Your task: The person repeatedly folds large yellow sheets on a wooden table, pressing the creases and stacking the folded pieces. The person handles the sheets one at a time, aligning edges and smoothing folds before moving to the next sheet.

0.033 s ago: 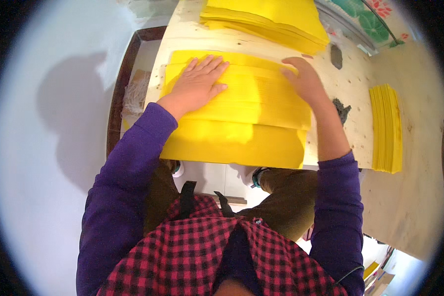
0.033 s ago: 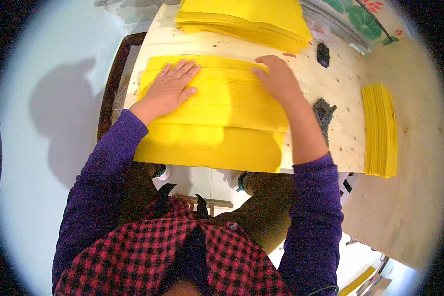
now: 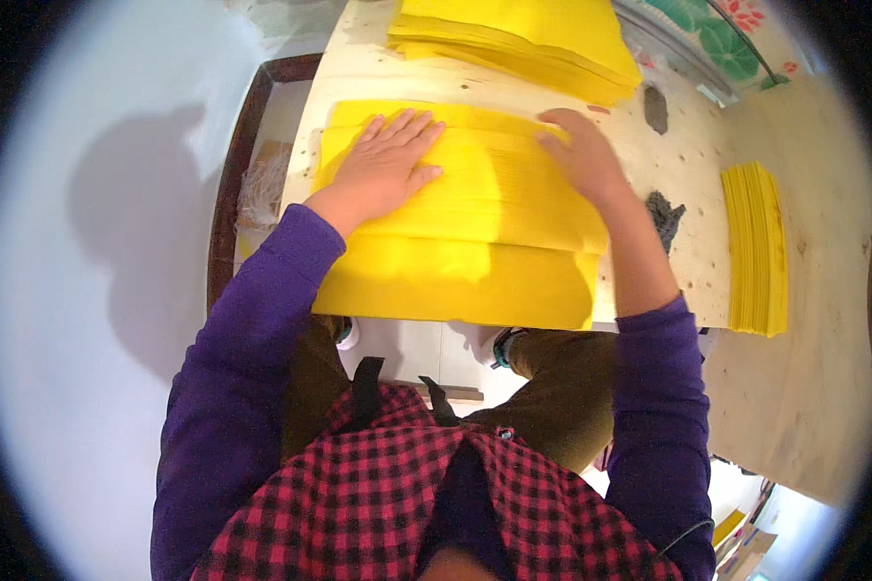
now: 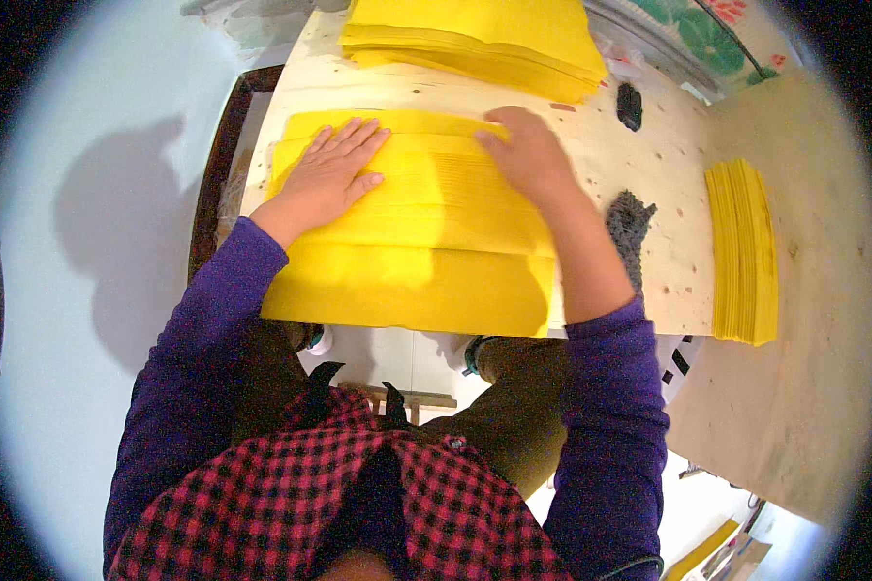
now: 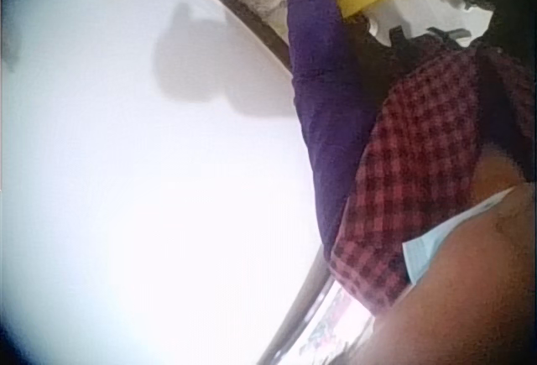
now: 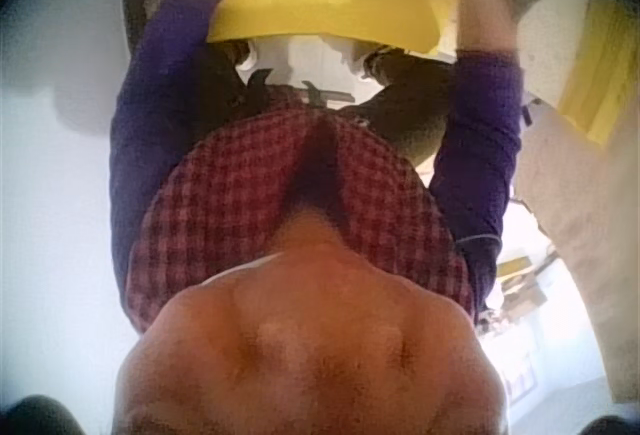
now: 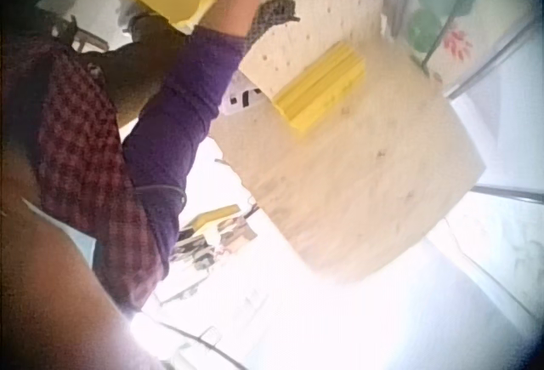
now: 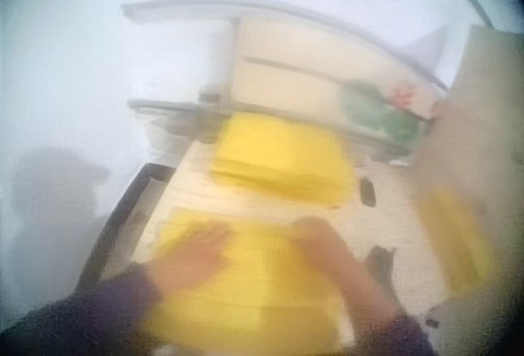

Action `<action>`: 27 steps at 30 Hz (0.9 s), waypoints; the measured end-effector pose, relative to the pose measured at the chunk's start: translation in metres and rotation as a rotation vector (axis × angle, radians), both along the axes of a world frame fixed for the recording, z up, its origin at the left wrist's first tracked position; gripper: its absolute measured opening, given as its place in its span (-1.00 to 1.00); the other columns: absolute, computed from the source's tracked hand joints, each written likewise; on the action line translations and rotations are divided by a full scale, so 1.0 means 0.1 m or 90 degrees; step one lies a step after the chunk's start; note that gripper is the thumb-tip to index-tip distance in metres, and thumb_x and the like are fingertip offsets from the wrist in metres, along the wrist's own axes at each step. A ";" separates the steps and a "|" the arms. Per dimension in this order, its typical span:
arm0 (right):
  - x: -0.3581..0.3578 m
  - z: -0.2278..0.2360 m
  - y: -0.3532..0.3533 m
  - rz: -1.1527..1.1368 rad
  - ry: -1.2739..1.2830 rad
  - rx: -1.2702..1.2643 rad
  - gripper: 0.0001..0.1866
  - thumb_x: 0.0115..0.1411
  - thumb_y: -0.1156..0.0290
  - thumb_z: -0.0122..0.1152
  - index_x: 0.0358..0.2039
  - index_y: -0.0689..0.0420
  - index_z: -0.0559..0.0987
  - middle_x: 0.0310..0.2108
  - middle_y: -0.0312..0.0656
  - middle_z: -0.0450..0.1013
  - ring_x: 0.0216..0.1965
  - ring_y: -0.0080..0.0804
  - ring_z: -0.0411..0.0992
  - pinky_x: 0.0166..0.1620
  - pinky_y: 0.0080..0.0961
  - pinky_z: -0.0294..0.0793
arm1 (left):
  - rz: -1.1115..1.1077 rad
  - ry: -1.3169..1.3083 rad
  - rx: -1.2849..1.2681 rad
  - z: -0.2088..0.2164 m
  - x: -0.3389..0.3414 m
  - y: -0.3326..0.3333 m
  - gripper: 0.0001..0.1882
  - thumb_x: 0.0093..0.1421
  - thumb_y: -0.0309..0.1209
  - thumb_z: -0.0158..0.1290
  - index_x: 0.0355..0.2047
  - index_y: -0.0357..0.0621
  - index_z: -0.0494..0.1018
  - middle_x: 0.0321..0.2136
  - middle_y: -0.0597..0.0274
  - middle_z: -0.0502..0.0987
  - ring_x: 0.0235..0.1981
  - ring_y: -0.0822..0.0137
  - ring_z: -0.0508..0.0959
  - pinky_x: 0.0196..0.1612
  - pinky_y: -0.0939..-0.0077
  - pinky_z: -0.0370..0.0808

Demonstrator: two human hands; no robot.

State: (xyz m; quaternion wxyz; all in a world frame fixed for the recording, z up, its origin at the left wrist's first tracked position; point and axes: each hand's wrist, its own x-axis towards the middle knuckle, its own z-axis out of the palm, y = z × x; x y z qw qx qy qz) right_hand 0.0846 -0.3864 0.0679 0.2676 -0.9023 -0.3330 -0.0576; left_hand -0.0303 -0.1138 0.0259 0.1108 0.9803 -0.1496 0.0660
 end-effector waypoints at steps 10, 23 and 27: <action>-0.39 -0.06 0.36 -0.054 0.025 -0.090 -0.52 0.06 0.25 0.25 -0.01 0.19 0.50 0.04 0.01 0.42 0.10 -0.04 0.33 0.17 -0.27 0.29 | 0.000 0.000 0.000 0.04 0.01 0.01 -0.38 0.30 -0.04 -0.15 0.28 -0.07 0.14 0.30 0.10 0.14 0.34 0.13 0.08 0.35 0.13 -0.07; -0.19 -0.18 -0.58 0.012 -0.109 -0.026 -0.75 0.05 0.51 0.19 -0.20 0.15 0.57 -0.10 -0.07 0.49 -0.01 -0.07 0.40 0.08 -0.27 0.37 | -0.001 0.021 0.010 0.07 -0.01 0.00 -0.39 0.32 -0.11 -0.14 0.32 0.00 0.05 0.33 0.14 0.07 0.36 0.17 0.02 0.36 0.13 -0.09; -0.18 -0.21 -0.53 0.012 -0.138 0.003 -0.89 0.08 0.51 0.18 -0.34 0.17 0.58 -0.21 -0.09 0.53 -0.10 -0.07 0.43 -0.01 -0.27 0.41 | -0.004 0.018 -0.006 0.07 0.00 0.01 -0.41 0.31 -0.17 -0.14 0.31 0.02 0.08 0.32 0.14 0.09 0.36 0.16 0.04 0.36 0.12 -0.08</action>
